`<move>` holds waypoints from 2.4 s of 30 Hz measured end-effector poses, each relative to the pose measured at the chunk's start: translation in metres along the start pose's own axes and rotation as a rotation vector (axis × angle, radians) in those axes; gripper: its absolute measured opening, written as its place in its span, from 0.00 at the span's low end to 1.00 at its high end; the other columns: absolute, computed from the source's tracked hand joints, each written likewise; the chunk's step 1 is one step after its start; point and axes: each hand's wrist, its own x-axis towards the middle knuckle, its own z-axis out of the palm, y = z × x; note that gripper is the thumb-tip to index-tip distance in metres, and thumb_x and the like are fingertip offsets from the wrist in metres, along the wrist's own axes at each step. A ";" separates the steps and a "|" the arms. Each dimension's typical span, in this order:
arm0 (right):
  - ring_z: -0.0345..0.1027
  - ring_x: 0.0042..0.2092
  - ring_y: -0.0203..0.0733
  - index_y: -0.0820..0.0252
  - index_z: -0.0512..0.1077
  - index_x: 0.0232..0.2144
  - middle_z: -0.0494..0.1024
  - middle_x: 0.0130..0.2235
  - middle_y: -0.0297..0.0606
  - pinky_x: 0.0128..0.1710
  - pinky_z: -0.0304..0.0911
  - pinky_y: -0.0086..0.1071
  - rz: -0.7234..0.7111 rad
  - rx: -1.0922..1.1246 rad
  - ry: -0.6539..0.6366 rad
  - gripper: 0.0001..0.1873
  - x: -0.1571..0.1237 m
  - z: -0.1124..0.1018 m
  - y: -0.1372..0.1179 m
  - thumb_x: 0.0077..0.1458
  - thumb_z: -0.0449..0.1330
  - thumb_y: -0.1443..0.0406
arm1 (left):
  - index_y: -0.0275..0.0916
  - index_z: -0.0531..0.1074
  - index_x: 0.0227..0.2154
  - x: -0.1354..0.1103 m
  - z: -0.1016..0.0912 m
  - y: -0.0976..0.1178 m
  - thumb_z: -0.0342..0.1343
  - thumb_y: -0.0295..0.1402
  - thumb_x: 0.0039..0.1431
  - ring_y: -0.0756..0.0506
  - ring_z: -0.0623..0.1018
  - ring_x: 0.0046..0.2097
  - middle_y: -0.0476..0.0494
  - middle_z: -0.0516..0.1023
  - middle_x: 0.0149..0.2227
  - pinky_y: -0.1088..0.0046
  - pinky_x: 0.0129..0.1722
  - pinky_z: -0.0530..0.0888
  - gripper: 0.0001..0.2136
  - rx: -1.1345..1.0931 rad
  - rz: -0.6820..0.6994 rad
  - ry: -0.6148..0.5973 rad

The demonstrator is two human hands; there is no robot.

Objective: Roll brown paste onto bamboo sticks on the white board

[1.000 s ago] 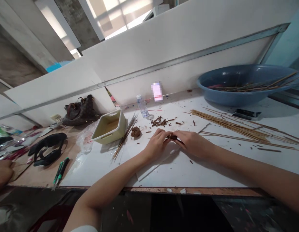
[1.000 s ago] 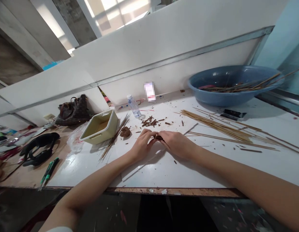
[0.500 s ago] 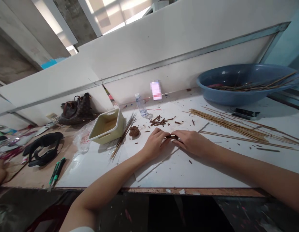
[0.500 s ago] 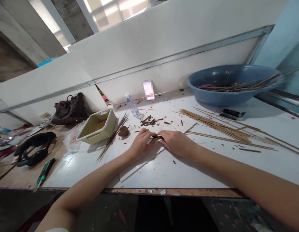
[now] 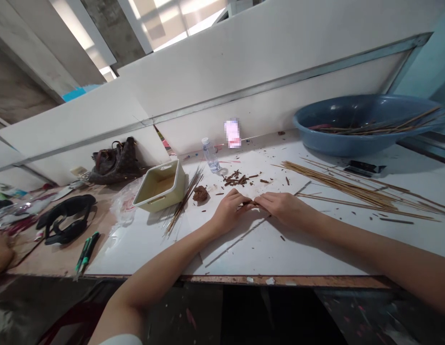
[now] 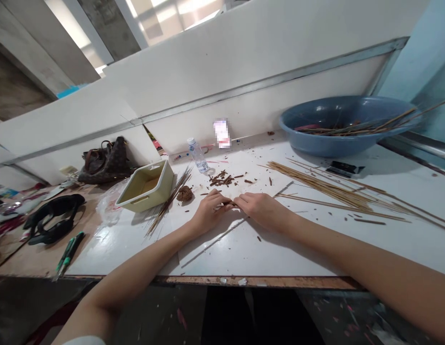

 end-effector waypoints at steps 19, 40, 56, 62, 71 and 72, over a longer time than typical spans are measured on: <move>0.77 0.40 0.46 0.58 0.73 0.56 0.82 0.42 0.42 0.39 0.72 0.37 -0.030 0.167 0.111 0.12 -0.004 0.005 0.005 0.76 0.54 0.69 | 0.38 0.80 0.45 0.006 -0.011 0.010 0.52 0.38 0.82 0.42 0.81 0.41 0.40 0.84 0.37 0.65 0.39 0.80 0.13 0.156 0.143 -0.111; 0.80 0.40 0.48 0.59 0.72 0.63 0.84 0.43 0.44 0.39 0.76 0.39 -0.064 0.128 0.181 0.17 -0.006 0.015 0.009 0.79 0.53 0.63 | 0.39 0.81 0.50 0.002 -0.008 0.003 0.55 0.38 0.80 0.42 0.82 0.41 0.40 0.86 0.37 0.64 0.40 0.81 0.12 0.125 0.111 -0.089; 0.86 0.46 0.50 0.58 0.69 0.68 0.87 0.53 0.48 0.44 0.80 0.41 0.002 0.199 0.199 0.21 -0.004 0.011 0.009 0.78 0.55 0.63 | 0.39 0.80 0.55 0.000 -0.006 0.000 0.59 0.40 0.78 0.40 0.83 0.43 0.40 0.87 0.38 0.61 0.43 0.83 0.13 0.190 0.095 -0.055; 0.85 0.47 0.50 0.59 0.69 0.63 0.86 0.52 0.47 0.43 0.81 0.41 -0.008 0.208 0.170 0.17 -0.002 0.007 0.005 0.77 0.55 0.67 | 0.40 0.79 0.54 -0.001 -0.006 0.001 0.57 0.36 0.79 0.42 0.83 0.42 0.41 0.87 0.40 0.62 0.43 0.83 0.10 0.161 0.164 -0.043; 0.85 0.47 0.51 0.57 0.74 0.61 0.87 0.50 0.47 0.46 0.82 0.44 -0.051 0.181 0.250 0.15 -0.002 0.006 0.001 0.78 0.54 0.66 | 0.39 0.79 0.54 -0.001 -0.006 0.002 0.55 0.35 0.80 0.42 0.82 0.40 0.40 0.86 0.38 0.62 0.41 0.82 0.10 0.139 0.160 -0.034; 0.85 0.48 0.51 0.58 0.74 0.61 0.87 0.51 0.48 0.47 0.82 0.45 -0.058 0.180 0.251 0.16 -0.003 0.006 0.002 0.78 0.54 0.66 | 0.39 0.79 0.54 -0.001 -0.007 0.003 0.55 0.35 0.80 0.42 0.82 0.40 0.40 0.86 0.38 0.62 0.41 0.82 0.10 0.134 0.160 -0.037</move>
